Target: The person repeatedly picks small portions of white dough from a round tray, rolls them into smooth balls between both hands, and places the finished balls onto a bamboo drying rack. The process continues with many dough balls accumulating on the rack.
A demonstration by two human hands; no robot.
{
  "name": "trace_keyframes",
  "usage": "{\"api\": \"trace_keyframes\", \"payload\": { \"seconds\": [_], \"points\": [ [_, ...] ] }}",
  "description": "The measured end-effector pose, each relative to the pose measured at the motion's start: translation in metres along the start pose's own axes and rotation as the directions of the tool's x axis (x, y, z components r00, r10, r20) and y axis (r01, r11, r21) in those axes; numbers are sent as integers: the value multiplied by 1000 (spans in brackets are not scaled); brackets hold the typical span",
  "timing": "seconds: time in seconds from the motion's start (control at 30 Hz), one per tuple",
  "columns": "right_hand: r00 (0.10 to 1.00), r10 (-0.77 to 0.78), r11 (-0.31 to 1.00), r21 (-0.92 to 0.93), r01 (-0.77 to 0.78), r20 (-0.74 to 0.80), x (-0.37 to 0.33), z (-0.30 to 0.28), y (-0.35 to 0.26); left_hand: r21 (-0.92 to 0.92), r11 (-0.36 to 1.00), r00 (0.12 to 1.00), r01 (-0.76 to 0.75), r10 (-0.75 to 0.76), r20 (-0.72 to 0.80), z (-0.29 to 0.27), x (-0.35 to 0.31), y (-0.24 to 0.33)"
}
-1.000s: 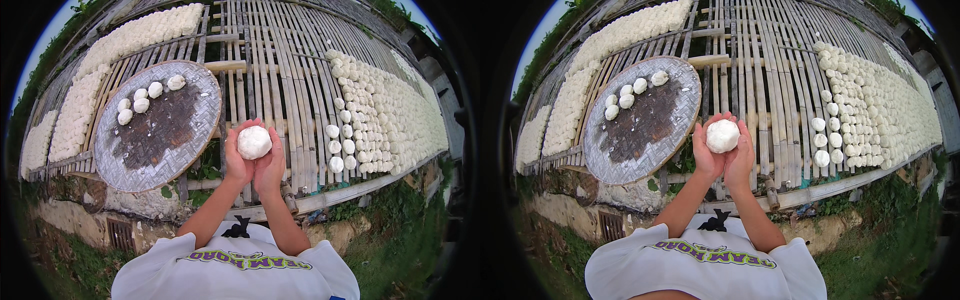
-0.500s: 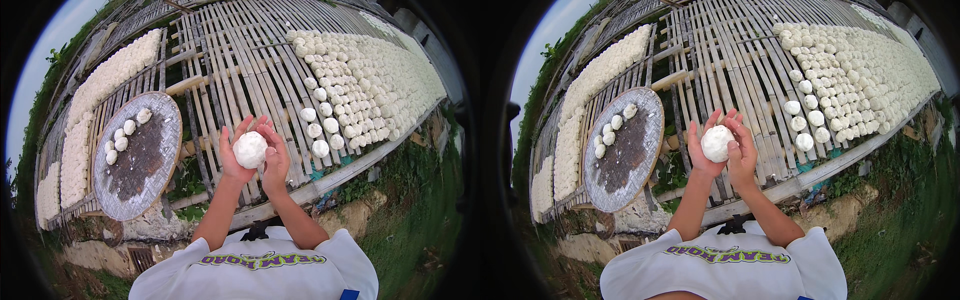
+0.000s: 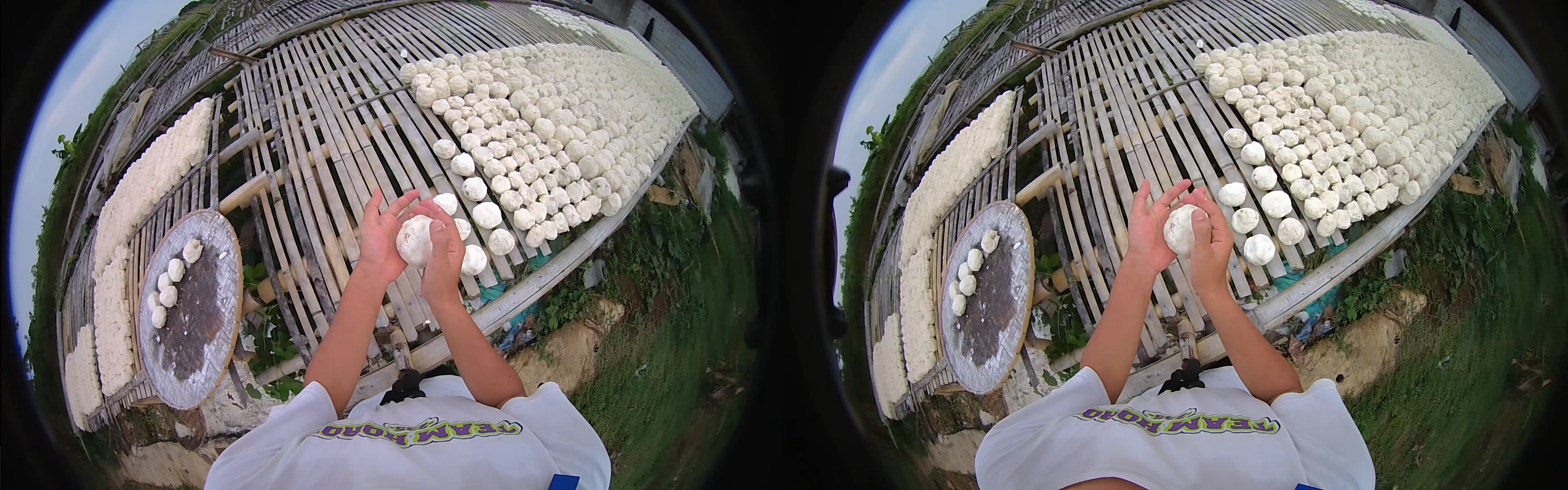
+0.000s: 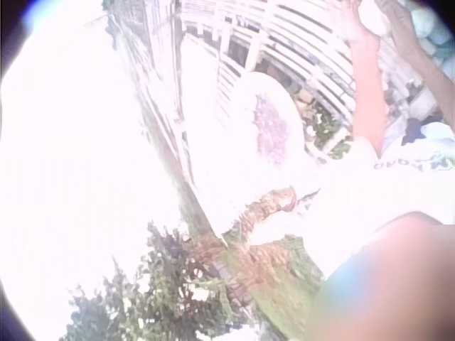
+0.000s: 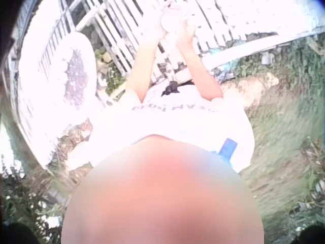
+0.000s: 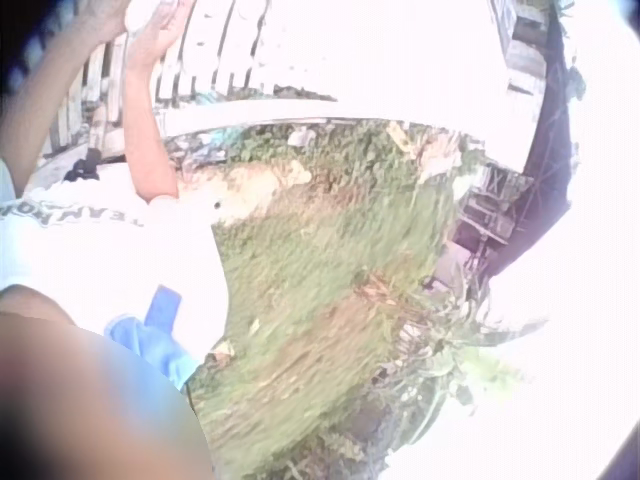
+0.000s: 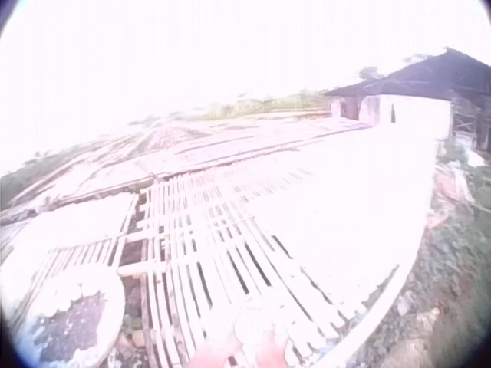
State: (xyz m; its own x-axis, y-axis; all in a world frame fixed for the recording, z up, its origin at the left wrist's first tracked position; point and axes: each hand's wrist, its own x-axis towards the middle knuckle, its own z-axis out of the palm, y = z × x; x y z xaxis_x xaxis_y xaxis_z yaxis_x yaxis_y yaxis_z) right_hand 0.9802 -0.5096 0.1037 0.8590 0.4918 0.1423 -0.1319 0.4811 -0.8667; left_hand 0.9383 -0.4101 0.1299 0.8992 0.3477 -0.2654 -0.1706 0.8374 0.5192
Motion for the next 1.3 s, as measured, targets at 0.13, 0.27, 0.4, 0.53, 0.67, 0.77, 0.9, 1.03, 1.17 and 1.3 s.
{"api": "trace_keyframes", "payload": {
  "seconds": [0.13, 0.27, 0.4, 0.53, 0.67, 0.77, 0.9, 1.03, 1.17, 1.3],
  "points": [
    [956, 272, 875, 442, -200, -106, 28, -5, 12, 212, 910, 844, -357, 411, -344, -7, 41, -22],
    [997, -72, 980, -185, 67, -18, 17, -20, 38, 0, 973, 941, -230, 222, -256, -44, 38, -43],
    [974, 218, 918, -353, -184, 60, 59, -59, 76, 82, 997, 925, 11, 21, -378, -77, 77, -43],
    [721, 693, 714, -128, -688, -6, 134, -104, 93, 309, 942, 888, 131, 27, -459, -93, 145, -65],
    [685, 726, 622, -372, -689, -53, 204, -128, 112, 301, 924, 888, 234, -77, -454, -111, 216, -74],
    [704, 705, 587, -488, -646, -85, 258, -142, 139, 292, 925, 897, 245, -102, -429, -124, 270, -71],
    [698, 708, 588, -461, -665, -105, 316, -148, 178, 335, 904, 879, 266, -85, -468, -140, 334, -62],
    [757, 652, 532, -683, -501, -48, 347, -157, 202, 496, 825, 829, 271, 61, -556, -154, 366, -58],
    [894, 436, 436, -893, -109, 104, 340, -172, 227, 621, 768, 779, 154, 293, -555, -179, 320, -46],
    [899, 131, 47, -909, 415, 417, 297, -179, 253, 377, 924, 786, 63, 186, -589, -212, 190, -32]
  ]
}}
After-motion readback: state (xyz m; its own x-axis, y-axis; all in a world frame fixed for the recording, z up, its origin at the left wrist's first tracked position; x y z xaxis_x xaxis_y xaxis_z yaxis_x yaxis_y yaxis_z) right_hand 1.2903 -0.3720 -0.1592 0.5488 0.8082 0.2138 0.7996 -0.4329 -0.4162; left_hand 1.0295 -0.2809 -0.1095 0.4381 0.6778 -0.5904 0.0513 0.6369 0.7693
